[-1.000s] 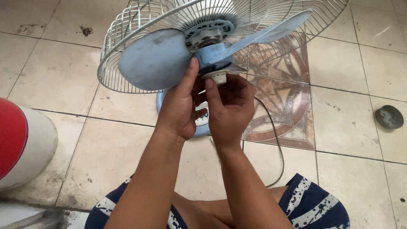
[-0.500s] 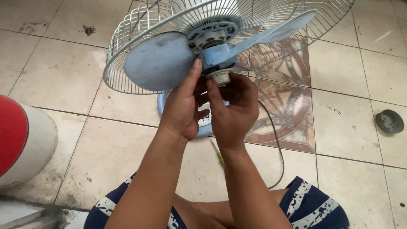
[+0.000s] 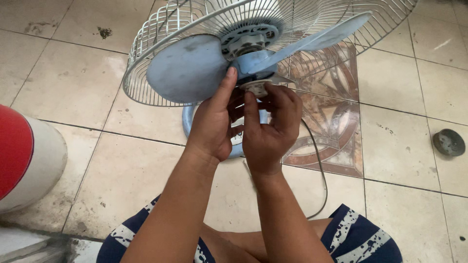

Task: The person assembles a pedestal fan by attaching the front grille, fan blades, and securing the blade nut. They use a screwdriver to tighten the nut and then test the fan by turning it on.

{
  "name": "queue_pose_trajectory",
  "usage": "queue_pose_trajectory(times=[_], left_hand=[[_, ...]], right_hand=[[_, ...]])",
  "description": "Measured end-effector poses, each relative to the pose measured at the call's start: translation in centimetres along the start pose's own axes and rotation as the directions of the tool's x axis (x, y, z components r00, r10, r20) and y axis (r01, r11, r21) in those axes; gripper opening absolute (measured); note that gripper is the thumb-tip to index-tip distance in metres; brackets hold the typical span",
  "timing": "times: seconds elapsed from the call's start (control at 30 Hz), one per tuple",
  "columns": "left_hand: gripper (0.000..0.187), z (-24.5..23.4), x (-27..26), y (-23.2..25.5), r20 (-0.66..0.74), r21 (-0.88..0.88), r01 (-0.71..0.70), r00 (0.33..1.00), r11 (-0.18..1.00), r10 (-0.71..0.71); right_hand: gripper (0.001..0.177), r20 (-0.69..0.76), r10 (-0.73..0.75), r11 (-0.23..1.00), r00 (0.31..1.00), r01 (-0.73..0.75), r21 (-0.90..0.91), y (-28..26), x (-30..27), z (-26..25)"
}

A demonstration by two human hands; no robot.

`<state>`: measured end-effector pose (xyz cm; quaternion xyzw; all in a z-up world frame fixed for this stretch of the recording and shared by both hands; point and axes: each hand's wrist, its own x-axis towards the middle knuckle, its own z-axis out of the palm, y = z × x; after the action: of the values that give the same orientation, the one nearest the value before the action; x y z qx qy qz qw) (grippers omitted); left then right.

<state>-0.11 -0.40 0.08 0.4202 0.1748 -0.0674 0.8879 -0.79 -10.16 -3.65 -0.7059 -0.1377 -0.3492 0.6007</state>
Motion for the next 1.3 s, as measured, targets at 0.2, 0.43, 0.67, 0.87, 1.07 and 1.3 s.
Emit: queue_pose_trajectory(times=[0.2,0.43,0.67,0.87,1.07,1.3], left_hand=[[0.057,-0.4,0.2,-0.1,-0.041,0.053,0.032,0.999,0.998,-0.030],[0.054,-0.2,0.1,0.0,-0.010,0.049,0.020,1.000,0.999,-0.019],[0.056,-0.1,0.2,0.1,-0.040,0.096,0.022,0.999,0.995,-0.018],[0.061,0.0,-0.1,0.2,-0.041,0.117,-0.026,0.999,0.993,0.031],[0.060,0.0,0.0,0.2,-0.034,0.131,-0.038,0.998,0.991,0.043],[0.061,-0.4,0.4,-0.1,-0.039,0.148,-0.088,0.995,0.985,0.094]], right_hand=[[0.036,-0.027,-0.043,0.998,0.999,0.044,0.033,-0.1,0.2,0.4],[0.025,0.041,-0.061,0.995,0.997,0.064,-0.077,-0.5,0.3,-0.3],[0.033,0.033,0.238,0.930,0.971,-0.238,0.279,0.2,0.4,-0.2],[0.030,0.094,0.345,0.858,0.934,-0.355,0.371,-0.1,1.0,-0.5],[0.023,0.119,0.411,0.827,0.904,-0.425,0.367,-0.4,1.6,-0.7],[0.021,0.343,0.663,0.345,0.666,-0.678,0.649,0.6,2.4,-1.4]])
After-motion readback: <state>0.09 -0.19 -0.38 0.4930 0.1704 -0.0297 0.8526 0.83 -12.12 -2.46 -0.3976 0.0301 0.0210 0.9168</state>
